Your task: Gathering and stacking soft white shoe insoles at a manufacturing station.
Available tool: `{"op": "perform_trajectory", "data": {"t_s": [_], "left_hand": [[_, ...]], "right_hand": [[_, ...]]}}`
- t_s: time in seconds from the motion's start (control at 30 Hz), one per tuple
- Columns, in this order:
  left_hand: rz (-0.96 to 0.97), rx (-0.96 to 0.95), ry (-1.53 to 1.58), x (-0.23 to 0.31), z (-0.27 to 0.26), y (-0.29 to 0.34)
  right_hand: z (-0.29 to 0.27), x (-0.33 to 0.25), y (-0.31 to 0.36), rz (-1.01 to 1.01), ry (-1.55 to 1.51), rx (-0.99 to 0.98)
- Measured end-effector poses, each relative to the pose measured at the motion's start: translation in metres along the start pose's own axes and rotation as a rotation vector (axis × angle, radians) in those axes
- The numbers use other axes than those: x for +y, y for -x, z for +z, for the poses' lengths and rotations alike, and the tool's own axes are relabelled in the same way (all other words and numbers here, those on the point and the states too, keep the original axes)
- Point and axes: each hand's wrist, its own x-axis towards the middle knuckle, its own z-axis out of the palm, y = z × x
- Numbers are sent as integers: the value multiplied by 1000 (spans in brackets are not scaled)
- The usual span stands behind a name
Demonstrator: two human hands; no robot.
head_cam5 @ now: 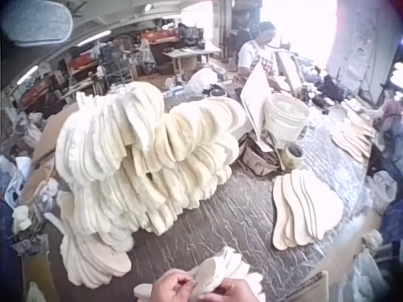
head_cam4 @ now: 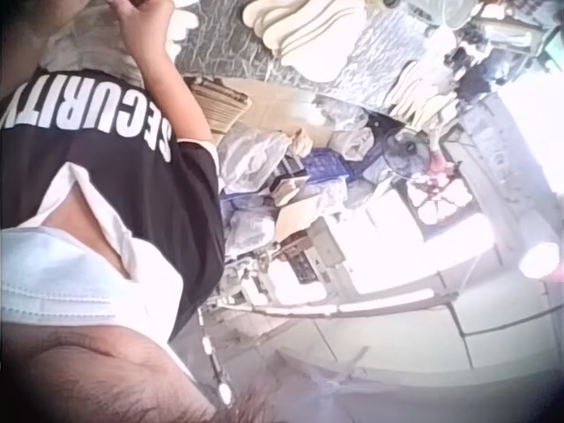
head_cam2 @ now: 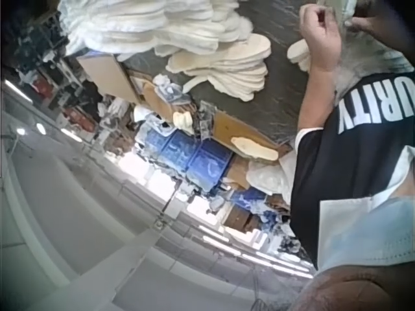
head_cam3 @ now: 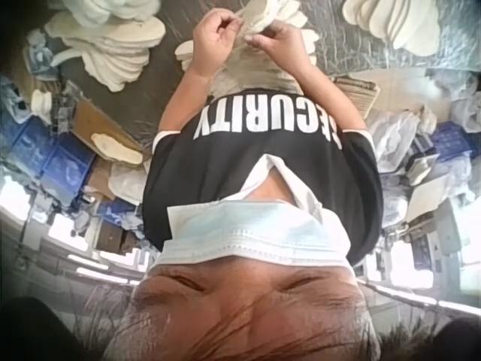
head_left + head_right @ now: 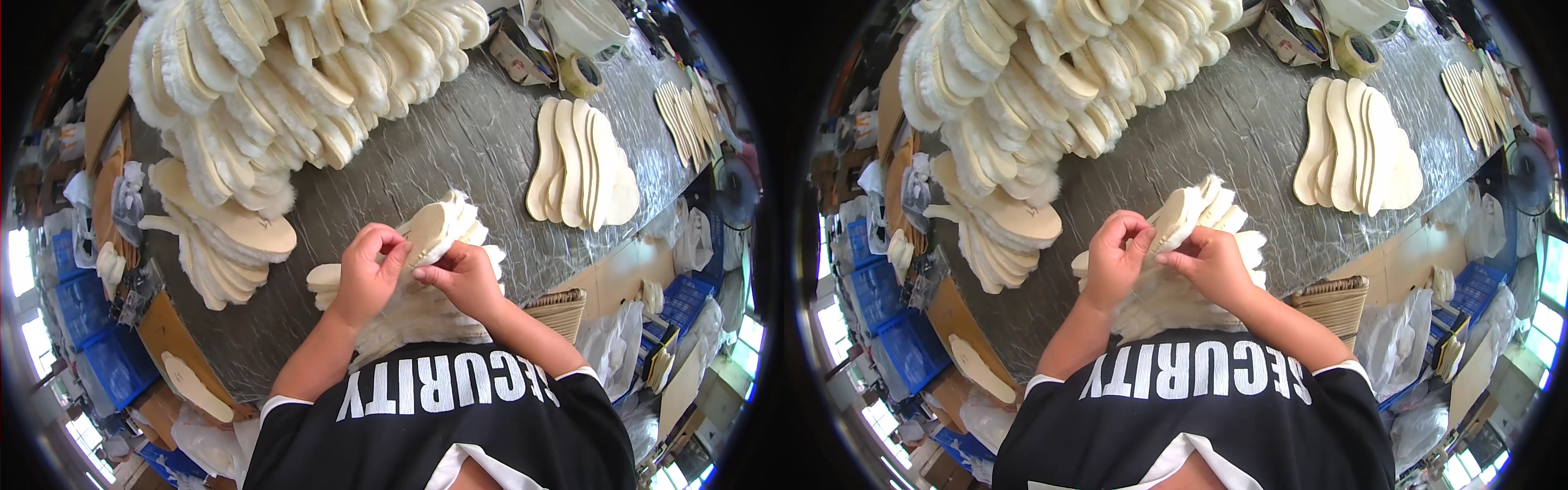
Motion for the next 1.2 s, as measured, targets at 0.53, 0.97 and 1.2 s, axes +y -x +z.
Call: {"op": "perform_trajectory", "data": {"t_s": [0.53,0.97,1.2], "left_hand": [[246,-26,-114,13,-17,8],[216,-12,-140,14,-11,3],[96,226,-280,12,-9,-4]], "right_hand": [[9,-2,-3,-134,9,-4],[12,-4,-17,-359,229,78],[12,10,-21,-309,252,166]]}}
